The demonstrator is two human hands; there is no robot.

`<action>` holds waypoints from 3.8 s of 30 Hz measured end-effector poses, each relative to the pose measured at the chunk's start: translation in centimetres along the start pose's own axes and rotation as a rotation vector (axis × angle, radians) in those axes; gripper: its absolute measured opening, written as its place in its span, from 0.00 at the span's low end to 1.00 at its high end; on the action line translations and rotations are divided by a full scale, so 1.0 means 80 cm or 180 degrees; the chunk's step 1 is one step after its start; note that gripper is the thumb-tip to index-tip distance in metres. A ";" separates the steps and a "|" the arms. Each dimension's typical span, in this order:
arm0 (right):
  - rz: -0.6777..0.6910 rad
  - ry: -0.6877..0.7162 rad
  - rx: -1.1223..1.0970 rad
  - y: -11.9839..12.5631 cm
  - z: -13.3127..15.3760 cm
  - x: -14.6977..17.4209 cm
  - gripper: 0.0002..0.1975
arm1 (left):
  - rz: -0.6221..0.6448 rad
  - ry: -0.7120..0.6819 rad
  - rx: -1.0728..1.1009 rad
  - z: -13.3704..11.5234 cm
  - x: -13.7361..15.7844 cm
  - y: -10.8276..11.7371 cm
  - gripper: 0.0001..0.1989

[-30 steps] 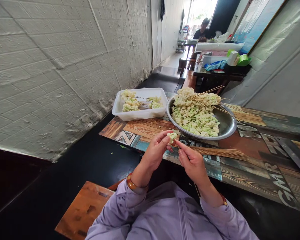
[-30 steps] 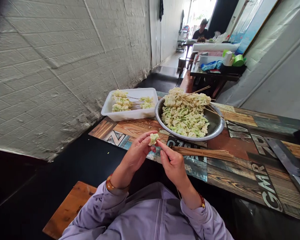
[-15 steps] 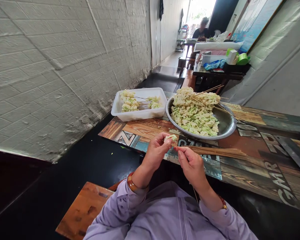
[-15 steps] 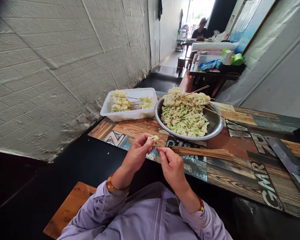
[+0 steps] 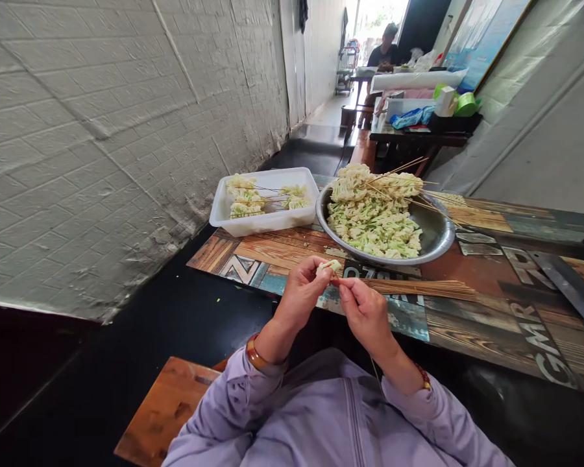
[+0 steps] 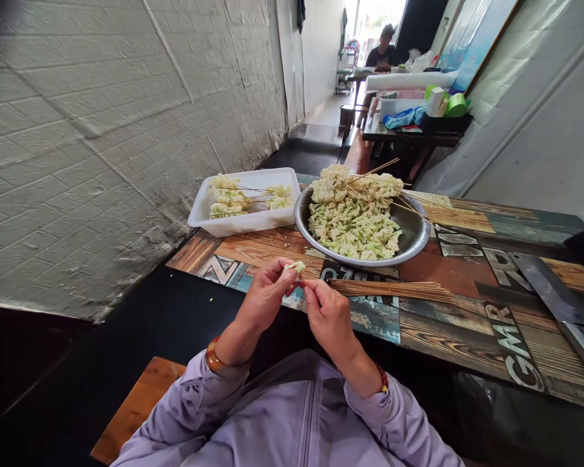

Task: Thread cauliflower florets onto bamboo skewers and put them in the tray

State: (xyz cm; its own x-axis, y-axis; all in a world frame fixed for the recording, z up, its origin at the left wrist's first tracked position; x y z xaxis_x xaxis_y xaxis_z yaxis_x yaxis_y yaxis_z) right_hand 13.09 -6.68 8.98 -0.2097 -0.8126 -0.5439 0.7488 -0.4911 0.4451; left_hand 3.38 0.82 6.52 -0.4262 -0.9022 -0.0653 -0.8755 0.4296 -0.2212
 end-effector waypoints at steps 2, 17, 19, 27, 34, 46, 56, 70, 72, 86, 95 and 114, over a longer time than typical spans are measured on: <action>-0.0008 0.0006 -0.0010 0.000 -0.002 -0.002 0.12 | 0.0041 0.0019 -0.0007 0.002 0.001 -0.004 0.12; 0.0062 -0.0308 -0.0841 -0.009 -0.027 -0.021 0.10 | -0.0350 0.0177 -0.0468 0.018 -0.019 0.028 0.14; 0.0013 -0.0328 -0.0845 -0.006 -0.031 -0.023 0.09 | -0.0376 0.0216 -0.0385 0.023 -0.028 0.029 0.14; -0.0164 -0.0349 -0.0861 0.005 -0.035 -0.016 0.12 | -0.0372 0.0292 -0.0121 0.021 -0.029 -0.002 0.16; -0.0380 -0.0395 -0.0688 0.023 -0.045 -0.010 0.12 | -0.0099 0.0235 -0.0032 0.028 -0.031 -0.033 0.12; -0.0500 -0.0898 -0.1716 0.075 -0.112 -0.029 0.12 | -0.0091 -0.0165 -0.0671 -0.022 -0.078 -0.049 0.17; -0.0510 -0.1476 -0.3840 0.091 -0.174 -0.030 0.12 | 0.1162 -0.1088 -0.3514 -0.022 -0.172 -0.134 0.11; -0.0520 -0.1625 -0.3854 0.087 -0.182 -0.024 0.12 | 0.2275 -0.1142 -0.5801 0.058 -0.215 -0.159 0.16; -0.0498 -0.1617 -0.3901 0.086 -0.180 -0.024 0.12 | 0.2226 -0.1115 -0.5870 0.056 -0.214 -0.159 0.14; -0.0537 -0.1625 -0.3859 0.086 -0.183 -0.023 0.12 | 0.2008 -0.1142 -0.5459 0.050 -0.219 -0.150 0.13; -0.0458 -0.1521 -0.4048 0.087 -0.176 -0.026 0.10 | 0.2239 -0.1028 -0.5517 0.062 -0.219 -0.156 0.10; -0.0489 -0.1557 -0.4104 0.084 -0.179 -0.023 0.10 | 0.1026 -0.0031 -0.1146 -0.011 -0.208 -0.106 0.14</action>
State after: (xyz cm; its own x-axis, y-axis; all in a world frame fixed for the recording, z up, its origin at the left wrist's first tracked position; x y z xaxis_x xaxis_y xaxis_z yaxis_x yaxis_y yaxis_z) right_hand 27.51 -4.02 2.76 -0.3380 -0.9351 -0.1060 0.6881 -0.1687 -0.7057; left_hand 17.71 12.21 10.33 -0.6881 -0.7206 -0.0848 -0.7231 0.6713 0.1627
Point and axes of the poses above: each hand's wrist, its own x-axis away from the middle knuckle, its own y-axis out of the back of the hand, z = x × y, the point moved 10 cm from there along -x, towards the middle knuckle, and after that the axes turned 3 degrees about -x, right-handed, at the moved point
